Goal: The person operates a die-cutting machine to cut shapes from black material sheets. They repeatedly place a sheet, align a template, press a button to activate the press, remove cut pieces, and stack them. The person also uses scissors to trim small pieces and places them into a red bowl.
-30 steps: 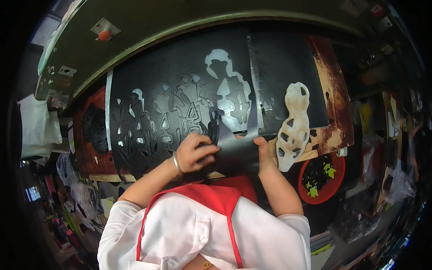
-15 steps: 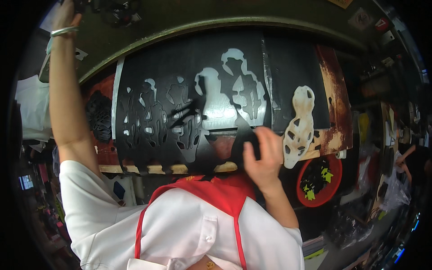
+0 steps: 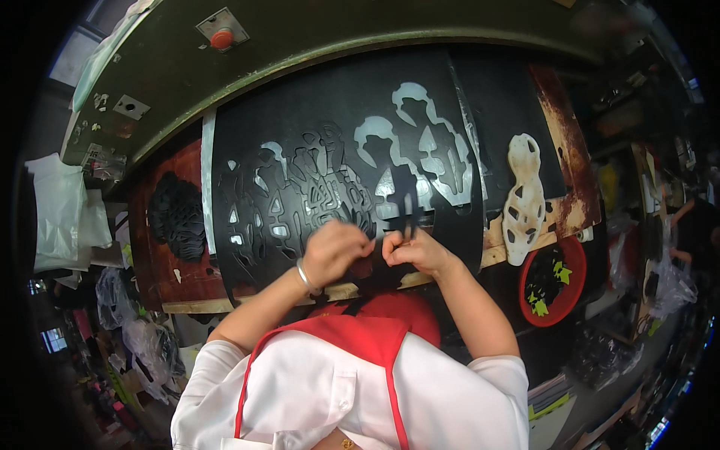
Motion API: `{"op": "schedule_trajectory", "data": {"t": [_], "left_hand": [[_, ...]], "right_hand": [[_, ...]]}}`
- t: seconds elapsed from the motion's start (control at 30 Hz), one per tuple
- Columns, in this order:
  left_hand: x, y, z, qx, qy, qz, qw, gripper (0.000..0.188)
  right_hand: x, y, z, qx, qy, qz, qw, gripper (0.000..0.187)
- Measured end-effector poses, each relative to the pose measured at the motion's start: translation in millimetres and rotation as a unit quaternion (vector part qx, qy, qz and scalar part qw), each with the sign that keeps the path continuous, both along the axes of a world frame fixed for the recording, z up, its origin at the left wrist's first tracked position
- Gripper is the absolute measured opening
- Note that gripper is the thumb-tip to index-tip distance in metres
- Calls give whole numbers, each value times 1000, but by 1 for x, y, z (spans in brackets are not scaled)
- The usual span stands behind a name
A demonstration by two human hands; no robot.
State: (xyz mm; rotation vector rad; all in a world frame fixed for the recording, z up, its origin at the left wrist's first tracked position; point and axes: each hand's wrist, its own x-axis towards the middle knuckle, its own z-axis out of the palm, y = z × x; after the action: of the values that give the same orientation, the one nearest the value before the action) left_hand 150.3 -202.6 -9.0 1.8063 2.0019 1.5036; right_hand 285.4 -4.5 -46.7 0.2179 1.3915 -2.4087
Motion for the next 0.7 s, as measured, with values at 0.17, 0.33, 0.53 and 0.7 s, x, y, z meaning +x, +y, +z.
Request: {"op": "schedule_trajectory", "data": {"t": [0.17, 0.33, 0.53, 0.7], "left_hand": [[-167, 21, 79, 257, -430, 211, 839, 32], [-301, -9, 176, 315, -434, 163, 829, 23], [-292, -37, 273, 145, -160, 238, 947, 22], [-164, -57, 146, 31, 247, 135, 959, 23]], "right_hand": [[13, -36, 31, 462, 10, -20, 886, 9], [27, -51, 52, 598, 90, -179, 776, 14], [16, -84, 62, 650, 189, -216, 703, 15], [-39, -87, 29, 307, -77, 57, 947, 18]]}}
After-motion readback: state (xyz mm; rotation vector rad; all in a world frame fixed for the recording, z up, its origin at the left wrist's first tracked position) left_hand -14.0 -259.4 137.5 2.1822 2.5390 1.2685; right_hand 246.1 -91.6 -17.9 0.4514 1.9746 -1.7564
